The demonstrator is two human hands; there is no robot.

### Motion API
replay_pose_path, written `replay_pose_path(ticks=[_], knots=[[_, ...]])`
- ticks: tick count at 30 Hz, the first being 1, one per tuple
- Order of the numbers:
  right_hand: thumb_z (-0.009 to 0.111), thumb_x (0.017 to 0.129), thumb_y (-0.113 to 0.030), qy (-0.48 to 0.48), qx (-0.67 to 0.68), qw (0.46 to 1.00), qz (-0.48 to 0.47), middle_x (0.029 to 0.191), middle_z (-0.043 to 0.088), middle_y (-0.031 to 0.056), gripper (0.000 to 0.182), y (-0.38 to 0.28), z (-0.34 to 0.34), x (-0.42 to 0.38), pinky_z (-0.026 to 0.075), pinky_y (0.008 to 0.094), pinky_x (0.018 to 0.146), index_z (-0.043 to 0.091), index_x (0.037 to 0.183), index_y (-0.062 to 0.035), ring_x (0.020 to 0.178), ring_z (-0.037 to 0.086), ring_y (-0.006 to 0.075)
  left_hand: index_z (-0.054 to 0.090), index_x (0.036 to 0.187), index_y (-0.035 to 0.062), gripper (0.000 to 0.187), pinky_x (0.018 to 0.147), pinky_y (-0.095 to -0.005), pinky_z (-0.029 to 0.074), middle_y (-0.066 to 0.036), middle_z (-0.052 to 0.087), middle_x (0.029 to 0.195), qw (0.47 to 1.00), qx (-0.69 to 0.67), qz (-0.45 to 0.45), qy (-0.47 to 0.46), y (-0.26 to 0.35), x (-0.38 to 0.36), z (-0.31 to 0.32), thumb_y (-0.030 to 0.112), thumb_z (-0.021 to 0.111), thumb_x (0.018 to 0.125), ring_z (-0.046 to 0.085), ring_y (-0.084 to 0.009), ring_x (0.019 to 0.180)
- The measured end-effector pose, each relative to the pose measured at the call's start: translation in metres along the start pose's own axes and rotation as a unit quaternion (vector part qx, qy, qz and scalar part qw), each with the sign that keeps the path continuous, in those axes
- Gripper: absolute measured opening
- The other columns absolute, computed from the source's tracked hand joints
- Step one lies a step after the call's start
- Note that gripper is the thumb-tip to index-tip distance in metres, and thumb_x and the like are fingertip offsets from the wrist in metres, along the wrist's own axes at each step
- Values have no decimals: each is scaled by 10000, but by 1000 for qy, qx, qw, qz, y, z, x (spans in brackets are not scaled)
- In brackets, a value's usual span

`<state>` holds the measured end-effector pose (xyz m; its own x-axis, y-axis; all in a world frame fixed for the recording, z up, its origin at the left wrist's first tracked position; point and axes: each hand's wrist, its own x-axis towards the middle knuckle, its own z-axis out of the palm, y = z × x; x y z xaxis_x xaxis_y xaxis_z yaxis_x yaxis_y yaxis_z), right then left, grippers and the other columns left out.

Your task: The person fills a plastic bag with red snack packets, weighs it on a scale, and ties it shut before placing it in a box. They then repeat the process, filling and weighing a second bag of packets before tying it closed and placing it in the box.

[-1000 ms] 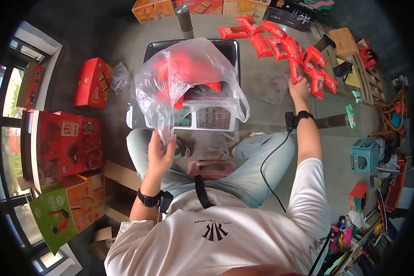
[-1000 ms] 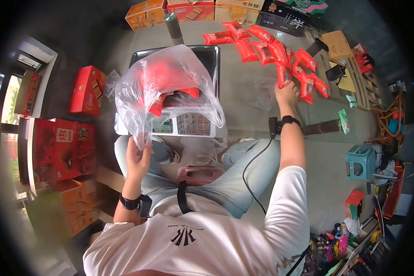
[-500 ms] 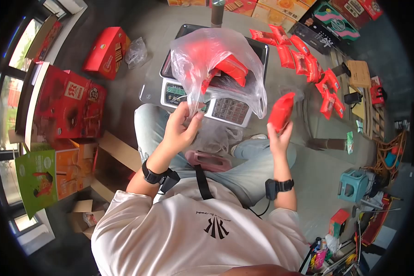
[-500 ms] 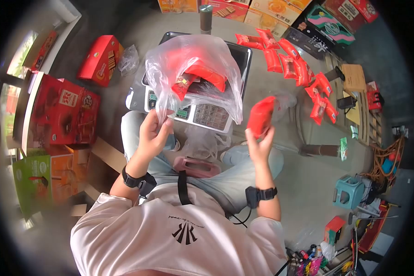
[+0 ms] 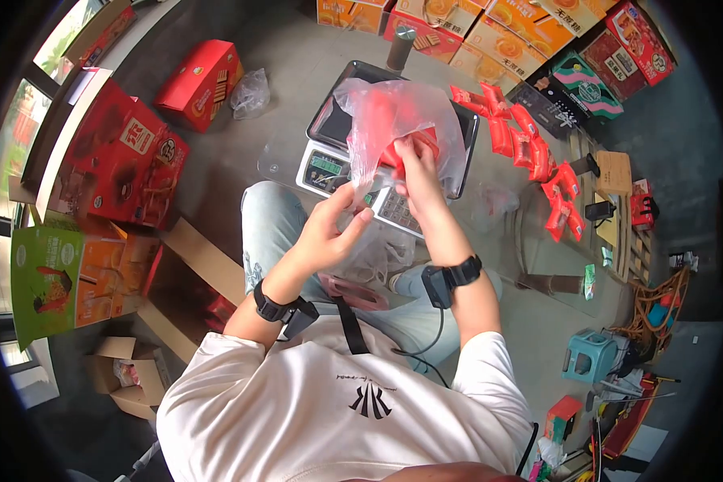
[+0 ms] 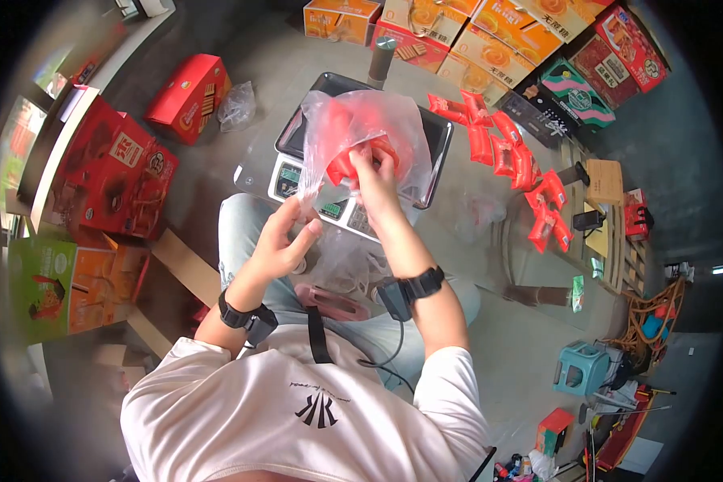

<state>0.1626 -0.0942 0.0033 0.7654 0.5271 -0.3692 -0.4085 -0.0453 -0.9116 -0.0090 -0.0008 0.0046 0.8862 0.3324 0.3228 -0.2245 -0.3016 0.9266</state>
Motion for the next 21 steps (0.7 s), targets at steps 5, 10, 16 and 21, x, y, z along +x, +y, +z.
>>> replay_pose_path(ticks=[5, 10, 16, 21], knots=[[657, 827, -136, -28, 113, 977, -181, 1188, 442, 130, 619, 19, 31, 24, 489, 377, 879, 284, 1311, -38, 1102, 520, 273, 475, 1283, -3, 440, 744, -293, 461, -81, 571, 816, 999, -46, 2, 24, -2, 3, -2, 62, 581, 861, 576, -164, 764], [678, 722, -6, 30, -448, 783, -430, 1231, 397, 211, 546, 32, 24, 34, 452, 438, 936, 435, 1211, -18, 1107, 482, 401, 464, 1297, 2, 429, 701, -285, 476, -72, 543, 767, 999, -44, -3, 16, 1, 8, -5, 16, 535, 875, 603, -165, 717], [660, 775, -255, 140, -638, 667, -358, 1240, 436, 226, 590, 30, 39, 66, 406, 473, 962, 450, 1283, -43, 1127, 473, 385, 454, 1311, -4, 442, 699, -293, 480, -80, 524, 738, 998, -36, 40, -9, 7, 11, -2, -2, 522, 874, 613, -178, 721], [678, 799, -181, 176, -292, 835, -431, 1299, 427, 227, 736, 29, 47, 93, 404, 431, 977, 268, 1390, -28, 1199, 458, 357, 511, 1224, -16, 344, 730, -285, 478, -116, 642, 897, 996, 2, 62, 62, 1, 16, 3, 36, 547, 886, 613, -191, 799]])
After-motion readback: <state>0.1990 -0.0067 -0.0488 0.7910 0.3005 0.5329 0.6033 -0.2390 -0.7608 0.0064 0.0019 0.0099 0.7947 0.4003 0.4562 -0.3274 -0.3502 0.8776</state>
